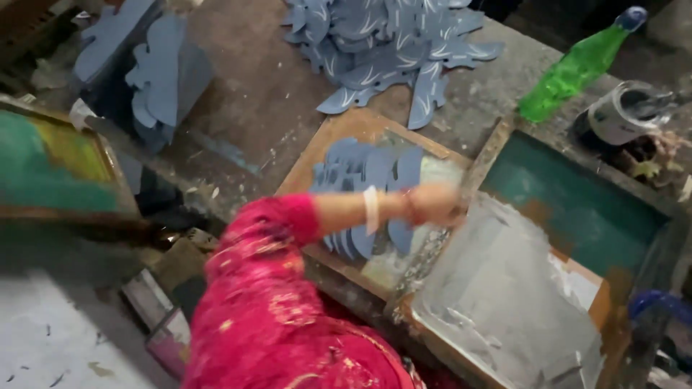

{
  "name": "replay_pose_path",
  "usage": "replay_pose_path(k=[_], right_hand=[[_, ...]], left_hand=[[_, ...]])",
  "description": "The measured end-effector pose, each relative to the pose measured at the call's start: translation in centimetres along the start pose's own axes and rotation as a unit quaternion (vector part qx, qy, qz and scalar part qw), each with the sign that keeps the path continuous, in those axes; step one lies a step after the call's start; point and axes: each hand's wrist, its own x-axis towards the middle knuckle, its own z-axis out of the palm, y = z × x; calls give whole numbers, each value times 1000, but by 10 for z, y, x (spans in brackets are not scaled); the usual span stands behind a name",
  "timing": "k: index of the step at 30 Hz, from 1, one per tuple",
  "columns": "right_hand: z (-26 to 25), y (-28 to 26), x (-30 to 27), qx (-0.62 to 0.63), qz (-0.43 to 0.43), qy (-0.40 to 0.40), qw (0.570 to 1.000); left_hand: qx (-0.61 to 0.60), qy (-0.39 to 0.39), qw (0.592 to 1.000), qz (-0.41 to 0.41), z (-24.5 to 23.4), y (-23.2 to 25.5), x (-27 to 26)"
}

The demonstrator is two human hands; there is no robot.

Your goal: The person applies a white paste to a screen printing frame using a green bottle and spreads it evenly with a squeegee. They then place a blue shoe-shaped stencil onto the frame and pull the squeegee across the screen to transfer the paste onto the material underneath.

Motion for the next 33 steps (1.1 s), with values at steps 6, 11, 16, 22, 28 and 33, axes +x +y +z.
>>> replay_pose_path(k=[6,11,16,22,28,33], right_hand=[[-152,-25,-97,-144,63,42,987],[-145,-180,-51,-189,43,-17,981],[-85,-220,39,-234,-26,-203,950],[-12,-175,118,-275,-102,-279,914],[16,-159,144,-301,-111,-310,895],[26,-138,154,-341,-144,-319,872]], left_hand=[[37,-38,979,-197,134,97,-205],[-36,47,968,-244,173,107,-217],[-182,54,933,-306,184,108,-221],[-43,122,962,-242,179,112,-222],[-112,147,945,-270,179,109,-220],[-237,122,930,-251,173,105,-218]])
